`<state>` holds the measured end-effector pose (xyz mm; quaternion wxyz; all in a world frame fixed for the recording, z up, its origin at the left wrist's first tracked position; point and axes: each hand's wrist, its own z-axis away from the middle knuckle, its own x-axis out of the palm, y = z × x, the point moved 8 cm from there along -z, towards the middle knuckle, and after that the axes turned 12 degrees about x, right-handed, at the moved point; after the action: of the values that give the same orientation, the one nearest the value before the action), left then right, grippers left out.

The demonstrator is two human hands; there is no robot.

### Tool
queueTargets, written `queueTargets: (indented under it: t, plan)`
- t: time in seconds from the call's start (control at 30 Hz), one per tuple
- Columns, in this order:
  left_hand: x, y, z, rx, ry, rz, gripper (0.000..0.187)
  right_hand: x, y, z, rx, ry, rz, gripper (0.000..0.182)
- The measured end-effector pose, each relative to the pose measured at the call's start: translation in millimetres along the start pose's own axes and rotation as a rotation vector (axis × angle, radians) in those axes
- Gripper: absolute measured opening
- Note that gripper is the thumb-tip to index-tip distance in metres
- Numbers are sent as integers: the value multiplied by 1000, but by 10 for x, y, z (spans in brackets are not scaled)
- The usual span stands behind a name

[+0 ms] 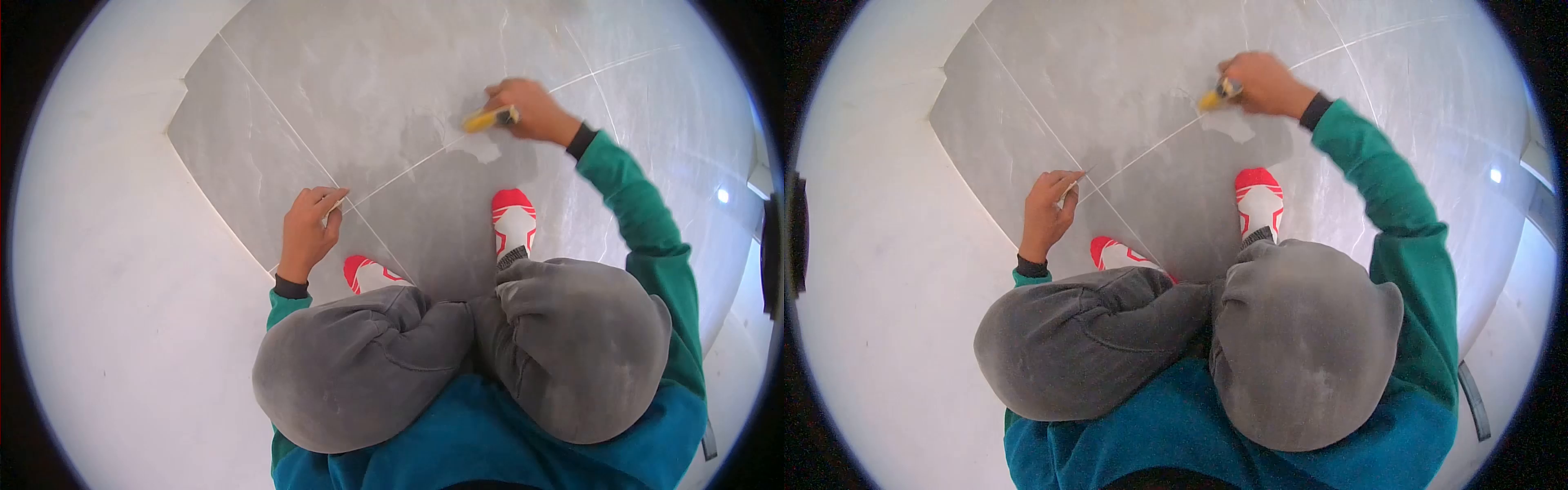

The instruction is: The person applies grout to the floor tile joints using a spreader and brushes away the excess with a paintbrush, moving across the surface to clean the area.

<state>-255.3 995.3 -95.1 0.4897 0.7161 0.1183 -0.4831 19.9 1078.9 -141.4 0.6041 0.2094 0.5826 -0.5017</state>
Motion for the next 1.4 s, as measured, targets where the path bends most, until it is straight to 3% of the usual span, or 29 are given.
queueTargets:
  t: [0.1,0.2,0.27,0.33,0.37,0.4,0.43,0.53,0.6,0.67,0.73,0.77,0.8,0.87,0.93,1.0,1.07,1.13,1.17,1.2,1.23,1.3,1.4]
  plan:
    - [-36,57,-79,22,71,22,30,431,-807,-72,-182,4,-116,21]
    - [-139,170,-165,39,80,16,29,323,-1057,-92,-286,-21,-214,21]
    - [-302,145,-76,20,103,-25,27,194,-327,-35,-283,210,-182,21]
    - [-402,64,132,-33,104,-28,26,-13,551,39,81,-49,-145,32]
    - [-436,-4,221,-86,119,-40,24,-184,801,144,43,173,8,25]
    - [-449,-24,271,-92,124,-40,24,-201,869,154,235,-29,20,18]
    - [-470,-56,300,-110,144,-32,23,-176,733,159,233,-28,24,18]
    - [-469,-40,197,-81,197,-17,23,243,-357,43,-168,165,-32,12]
    - [-478,30,31,-40,230,-15,24,427,-1086,-165,-181,18,-76,11]
    - [-518,168,-78,20,218,-12,24,428,-1161,-250,-189,-65,-39,12]
    - [-565,146,-23,-8,230,-17,24,-36,-641,-252,-179,380,-247,17]
    - [-609,115,37,-29,252,-19,24,-308,-458,-198,-49,433,-135,22]
    - [-622,84,112,-40,255,-36,24,-308,-299,-189,81,312,-15,22]
    - [-614,-75,249,-132,256,-16,23,22,-422,24,45,115,-69,24]
    - [-637,-168,369,-190,260,-36,22,503,-831,416,120,-180,-573,26]
    - [-684,-195,472,-230,264,-54,21,1019,-1501,682,-229,-512,-364,26]
    - [-698,-208,613,-283,288,-61,19,1263,-1538,261,-169,-396,-251,23]
    - [-662,-271,723,-345,268,-50,19,1014,-1561,-493,-242,-184,-246,25]
    - [-647,-299,768,-389,261,-30,19,894,-1461,-921,-73,-259,-176,31]
    - [-633,-314,792,-390,245,-30,19,672,-1382,-1244,-92,-90,-205,40]
    - [-610,-339,834,-406,231,-60,19,602,-1236,-1591,-63,118,-212,35]
    - [-603,-360,858,-421,238,-94,19,241,-1217,-1916,-248,494,-6,33]
    - [-630,-365,932,-413,264,-83,20,182,-1163,-1879,-107,424,-118,35]
